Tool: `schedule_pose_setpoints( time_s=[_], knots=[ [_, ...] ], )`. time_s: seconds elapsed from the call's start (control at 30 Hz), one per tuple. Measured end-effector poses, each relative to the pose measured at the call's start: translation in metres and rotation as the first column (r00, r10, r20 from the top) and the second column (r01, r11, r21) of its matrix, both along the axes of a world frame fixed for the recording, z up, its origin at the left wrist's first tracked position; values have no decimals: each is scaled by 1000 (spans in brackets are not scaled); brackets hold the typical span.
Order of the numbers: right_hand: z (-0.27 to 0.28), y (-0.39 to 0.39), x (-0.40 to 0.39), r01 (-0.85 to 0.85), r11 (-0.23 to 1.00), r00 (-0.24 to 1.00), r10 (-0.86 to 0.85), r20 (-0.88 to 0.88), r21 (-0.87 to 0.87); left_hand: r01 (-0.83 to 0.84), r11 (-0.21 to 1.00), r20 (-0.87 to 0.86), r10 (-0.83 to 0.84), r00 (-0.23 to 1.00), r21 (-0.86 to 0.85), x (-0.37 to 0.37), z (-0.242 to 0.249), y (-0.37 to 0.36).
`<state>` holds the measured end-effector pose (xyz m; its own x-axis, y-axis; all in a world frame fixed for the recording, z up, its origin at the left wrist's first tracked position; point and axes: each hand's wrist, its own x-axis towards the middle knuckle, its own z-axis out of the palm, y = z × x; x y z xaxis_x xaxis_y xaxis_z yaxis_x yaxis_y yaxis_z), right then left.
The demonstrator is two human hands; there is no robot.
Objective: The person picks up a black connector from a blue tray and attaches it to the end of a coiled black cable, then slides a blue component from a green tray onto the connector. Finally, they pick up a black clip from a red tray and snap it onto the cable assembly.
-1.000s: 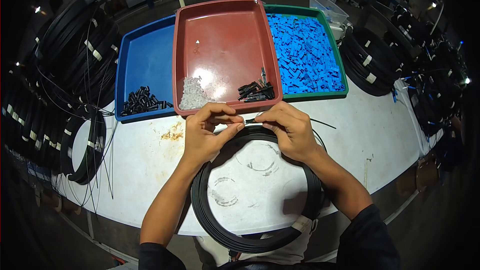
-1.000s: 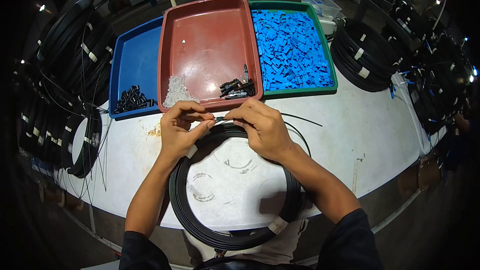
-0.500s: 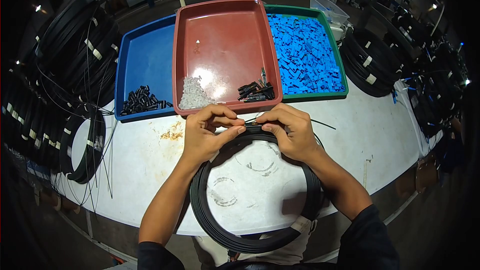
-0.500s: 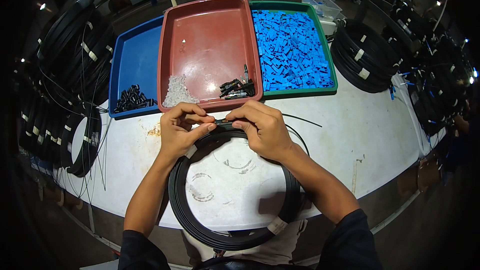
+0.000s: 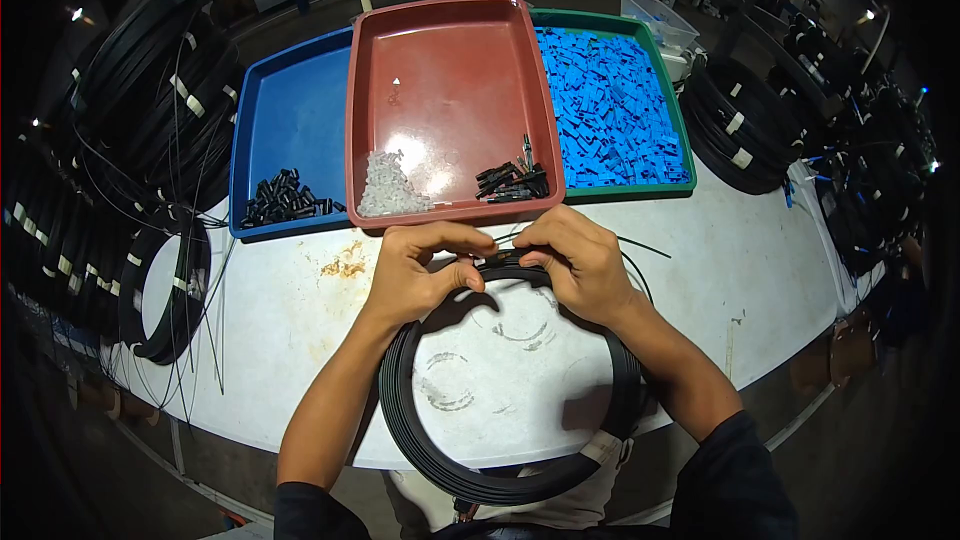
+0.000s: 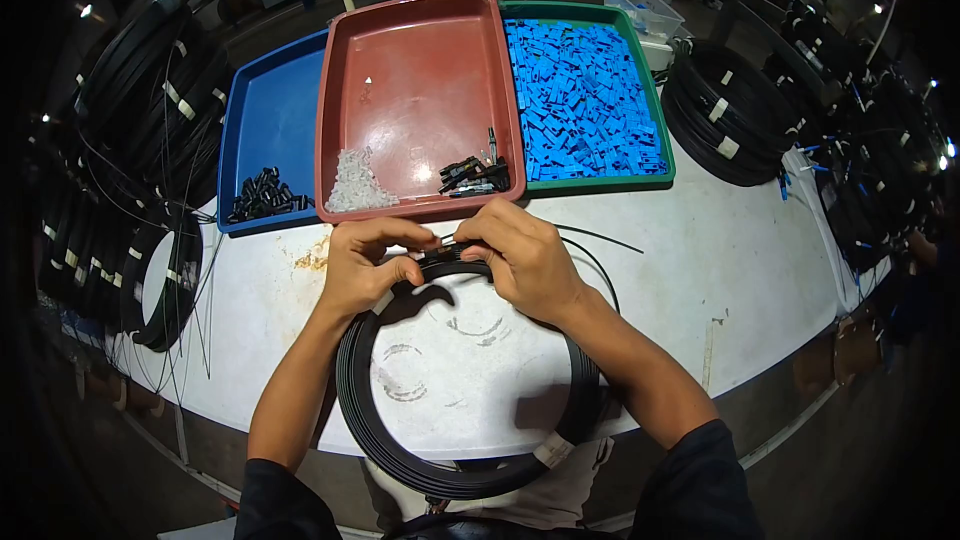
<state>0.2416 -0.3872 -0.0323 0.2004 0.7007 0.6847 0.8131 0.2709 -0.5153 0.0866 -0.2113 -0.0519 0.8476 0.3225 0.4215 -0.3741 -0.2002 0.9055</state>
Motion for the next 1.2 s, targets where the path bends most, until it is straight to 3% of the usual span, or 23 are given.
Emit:
schedule_pose_setpoints(
  time_s=[0.03, 0.1, 0.13, 0.37, 0.43, 0.57, 0.63, 1.2],
  knots=[
    [-1, 1, 0, -25, 1000, 1000, 25, 3, 4, 0, 1000, -1, 0, 1000, -1, -1, 2, 0],
    [-2, 1, -1, -49, 999, 999, 49, 3, 5, -57, 977, -104, 80, 991, 207, -3, 10, -1],
    [-3, 2, -1, -59, 998, 998, 59, 14, 8, -89, 968, -70, 108, 992, 237, -1, 12, -4],
    [-2, 1, -2, -86, 996, 995, 85, 44, 26, -39, 989, -121, 56, 991, 144, -2, 9, -3],
    [-4, 1, -1, -86, 996, 994, 84, 72, 27, -36, 976, -83, 55, 995, 215, -1, 9, -3],
    [-5, 2, -2, -95, 995, 992, 91, 91, 35, 7, 983, -105, 12, 994, 182, -1, 12, -4],
    [-5, 1, -2, -95, 995, 991, 91, 98, 33, -15, 963, -50, 29, 998, 270, 0, 12, -4],
    [-3, 2, -5, -89, 995, 992, 85, 92, 44, 0, 976, -57, 13, 998, 220, 2, 9, -4]
  ],
)
